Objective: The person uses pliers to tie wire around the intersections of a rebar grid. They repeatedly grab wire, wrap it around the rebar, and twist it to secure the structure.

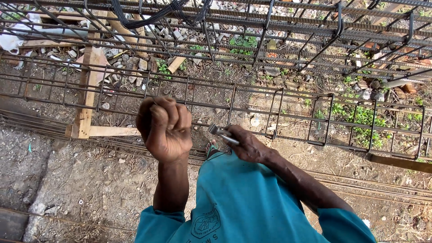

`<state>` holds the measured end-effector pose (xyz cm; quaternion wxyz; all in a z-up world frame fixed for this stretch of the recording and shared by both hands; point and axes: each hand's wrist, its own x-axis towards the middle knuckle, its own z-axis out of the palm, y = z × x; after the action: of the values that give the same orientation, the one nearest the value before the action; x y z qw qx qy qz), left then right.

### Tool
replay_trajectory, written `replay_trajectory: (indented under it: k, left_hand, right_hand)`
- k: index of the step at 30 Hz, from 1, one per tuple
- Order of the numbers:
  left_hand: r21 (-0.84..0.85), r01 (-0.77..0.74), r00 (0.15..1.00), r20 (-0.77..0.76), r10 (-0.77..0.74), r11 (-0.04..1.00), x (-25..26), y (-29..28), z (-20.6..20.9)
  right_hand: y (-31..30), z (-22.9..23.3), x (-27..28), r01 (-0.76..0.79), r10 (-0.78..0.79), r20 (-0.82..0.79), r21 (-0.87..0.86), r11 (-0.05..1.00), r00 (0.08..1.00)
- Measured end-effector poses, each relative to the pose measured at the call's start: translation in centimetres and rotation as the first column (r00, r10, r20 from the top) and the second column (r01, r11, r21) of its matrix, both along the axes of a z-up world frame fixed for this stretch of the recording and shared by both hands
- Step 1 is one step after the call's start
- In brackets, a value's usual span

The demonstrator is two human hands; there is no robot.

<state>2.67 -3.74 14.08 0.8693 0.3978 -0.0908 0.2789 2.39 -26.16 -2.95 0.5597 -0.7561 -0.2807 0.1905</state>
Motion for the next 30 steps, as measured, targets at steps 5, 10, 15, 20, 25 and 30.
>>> replay_trajectory:
  k: [5, 10, 15, 20, 25, 30]
  left_hand:
    - [-0.200, -0.082, 0.996, 0.003, 0.085, 0.976, 1.1, 0.7, 2.9]
    - [-0.225, -0.114, 0.989, 0.062, 0.131, 0.968, 1.6, 6.0, 2.6]
    - [-0.198, -0.243, 0.970, -0.020, 0.244, 0.949, 3.5, 10.1, 0.7]
    - [-0.173, -0.427, 0.819, -0.489, 0.299, 0.888, 8.0, 11.0, -7.8]
    - [-0.151, -0.240, 0.637, -0.770, 0.038, 0.959, 8.4, 2.2, -12.6]
    - [-0.100, 0.147, 0.452, -0.878, -0.157, 0.984, 4.1, -3.0, -18.5]
  right_hand:
    - [4.1, 12.0, -0.3, -0.144, 0.147, -0.110, 0.040, 0.989, 0.983]
    - [0.7, 5.6, -2.4, -0.226, 0.197, -0.166, -0.183, 0.957, 0.966]
    - [-2.9, 3.8, -5.4, -0.009, -0.016, -0.074, -0.333, 0.943, 0.997]
    - [-7.7, 6.7, -8.1, 0.541, -0.588, 0.074, -0.498, 0.678, 0.805]
    - [-13.5, 0.5, -11.9, 0.474, -0.560, 0.115, -0.685, 0.553, 0.820]
    - [-15.1, -1.0, -11.7, 0.476, -0.685, 0.028, -0.740, 0.476, 0.728]
